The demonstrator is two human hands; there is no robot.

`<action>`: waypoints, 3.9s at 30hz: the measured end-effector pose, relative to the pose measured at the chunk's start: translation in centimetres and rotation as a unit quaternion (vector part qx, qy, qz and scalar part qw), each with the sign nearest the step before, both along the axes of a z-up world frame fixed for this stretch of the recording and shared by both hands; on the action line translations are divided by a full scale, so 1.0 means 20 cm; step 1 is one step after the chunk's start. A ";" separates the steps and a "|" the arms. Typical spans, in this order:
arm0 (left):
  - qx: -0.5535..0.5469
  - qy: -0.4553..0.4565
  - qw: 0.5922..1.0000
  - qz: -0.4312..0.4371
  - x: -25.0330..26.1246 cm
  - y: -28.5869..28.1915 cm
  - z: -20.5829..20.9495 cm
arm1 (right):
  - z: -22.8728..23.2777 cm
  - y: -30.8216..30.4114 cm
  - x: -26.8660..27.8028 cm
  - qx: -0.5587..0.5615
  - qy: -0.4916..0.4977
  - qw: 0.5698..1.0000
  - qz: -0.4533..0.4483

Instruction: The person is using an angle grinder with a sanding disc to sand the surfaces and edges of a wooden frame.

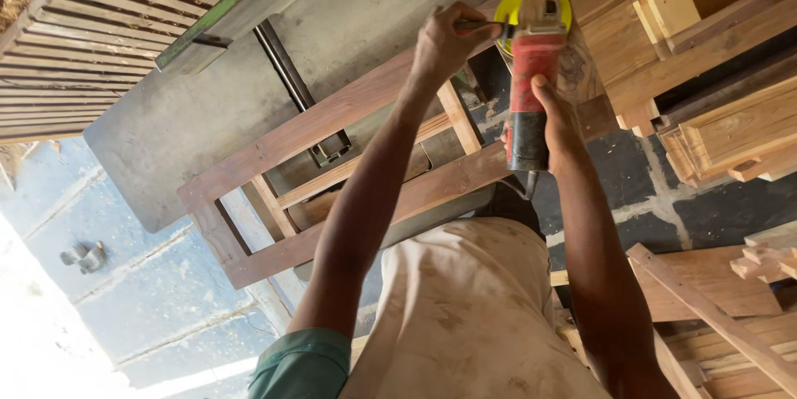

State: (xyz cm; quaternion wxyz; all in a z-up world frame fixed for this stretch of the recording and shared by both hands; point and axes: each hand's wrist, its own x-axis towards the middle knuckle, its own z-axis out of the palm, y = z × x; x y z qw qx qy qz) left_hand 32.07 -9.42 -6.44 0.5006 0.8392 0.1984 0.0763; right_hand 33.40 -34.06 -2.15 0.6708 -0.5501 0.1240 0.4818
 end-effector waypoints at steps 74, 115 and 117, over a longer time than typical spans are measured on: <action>0.070 0.128 0.988 0.041 -0.07 -0.07 0.29 | -0.06 -0.02 -0.04 0.050 0.053 0.997 0.001; 0.066 0.145 0.979 0.126 -0.64 0.15 0.43 | 0.05 0.23 -0.41 0.050 0.084 0.992 0.074; 0.103 0.122 0.977 0.140 -0.80 0.16 0.47 | 0.04 0.27 -0.47 0.083 0.037 0.989 0.114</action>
